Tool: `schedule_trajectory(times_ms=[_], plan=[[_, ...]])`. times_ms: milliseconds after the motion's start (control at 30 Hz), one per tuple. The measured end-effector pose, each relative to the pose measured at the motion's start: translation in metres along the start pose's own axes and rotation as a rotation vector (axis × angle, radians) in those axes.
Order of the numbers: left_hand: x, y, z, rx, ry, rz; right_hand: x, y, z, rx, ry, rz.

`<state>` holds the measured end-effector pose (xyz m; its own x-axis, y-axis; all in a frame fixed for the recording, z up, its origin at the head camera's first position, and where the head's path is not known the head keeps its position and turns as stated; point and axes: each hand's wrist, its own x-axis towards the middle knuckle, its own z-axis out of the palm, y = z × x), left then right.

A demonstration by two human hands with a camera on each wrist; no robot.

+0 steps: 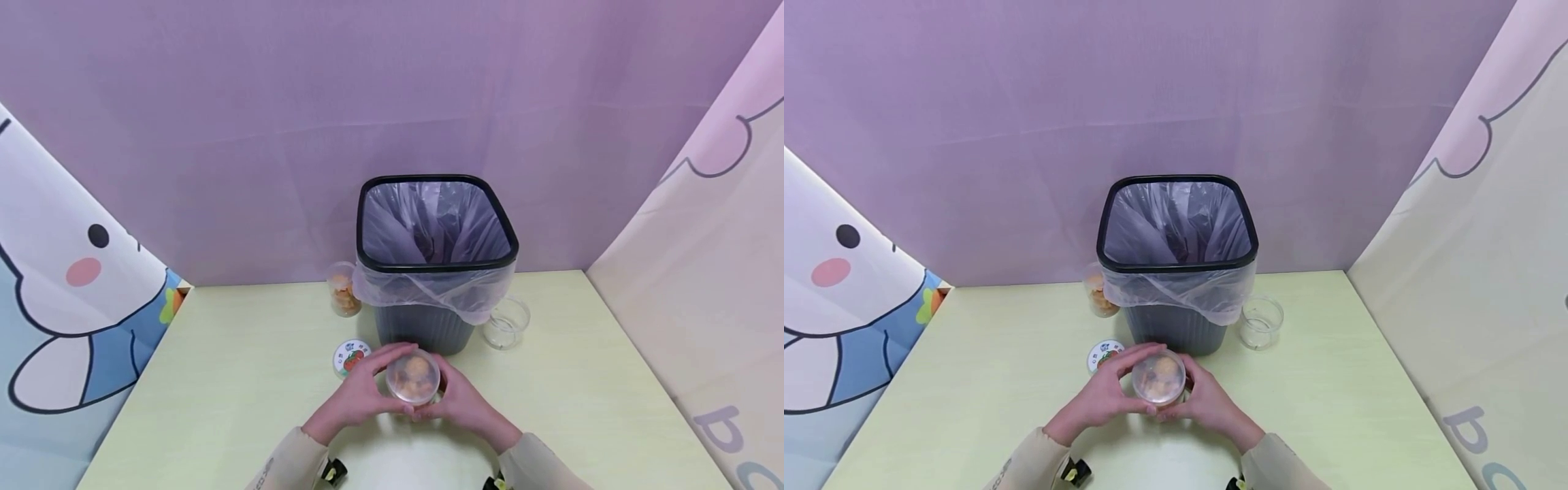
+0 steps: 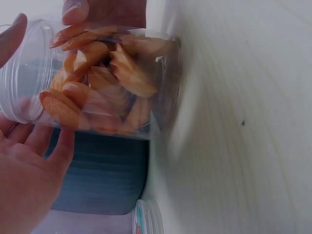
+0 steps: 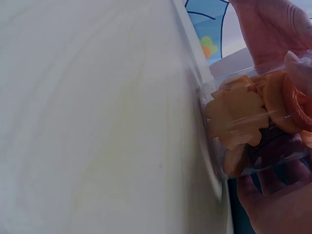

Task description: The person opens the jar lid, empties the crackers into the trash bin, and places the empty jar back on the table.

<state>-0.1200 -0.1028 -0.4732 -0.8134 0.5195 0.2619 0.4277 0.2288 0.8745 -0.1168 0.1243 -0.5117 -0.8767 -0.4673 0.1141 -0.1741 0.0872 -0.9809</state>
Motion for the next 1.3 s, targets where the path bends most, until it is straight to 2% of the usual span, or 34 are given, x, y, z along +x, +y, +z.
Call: schedule_trajectory(times_ms=[367, 533, 800, 1033, 1300], plan=[[-0.003, 0.003, 0.007, 0.021, 0.071, -0.010, -0.002, -0.002, 0.001, -0.006, 0.024, 0.006], [-0.008, 0.008, 0.015, 0.043, 0.152, -0.015, -0.002, -0.002, 0.003, -0.007, 0.029, -0.009], [-0.014, 0.014, 0.030, 0.056, 0.282, -0.059, -0.003, -0.002, 0.004, -0.007, 0.036, -0.006], [-0.017, 0.021, 0.039, 0.133, 0.363, -0.073, -0.003, -0.002, 0.003, -0.004, 0.035, -0.016], [-0.019, 0.026, 0.049, 0.166, 0.442, -0.089, -0.002, -0.002, 0.003, -0.010, 0.034, -0.031]])
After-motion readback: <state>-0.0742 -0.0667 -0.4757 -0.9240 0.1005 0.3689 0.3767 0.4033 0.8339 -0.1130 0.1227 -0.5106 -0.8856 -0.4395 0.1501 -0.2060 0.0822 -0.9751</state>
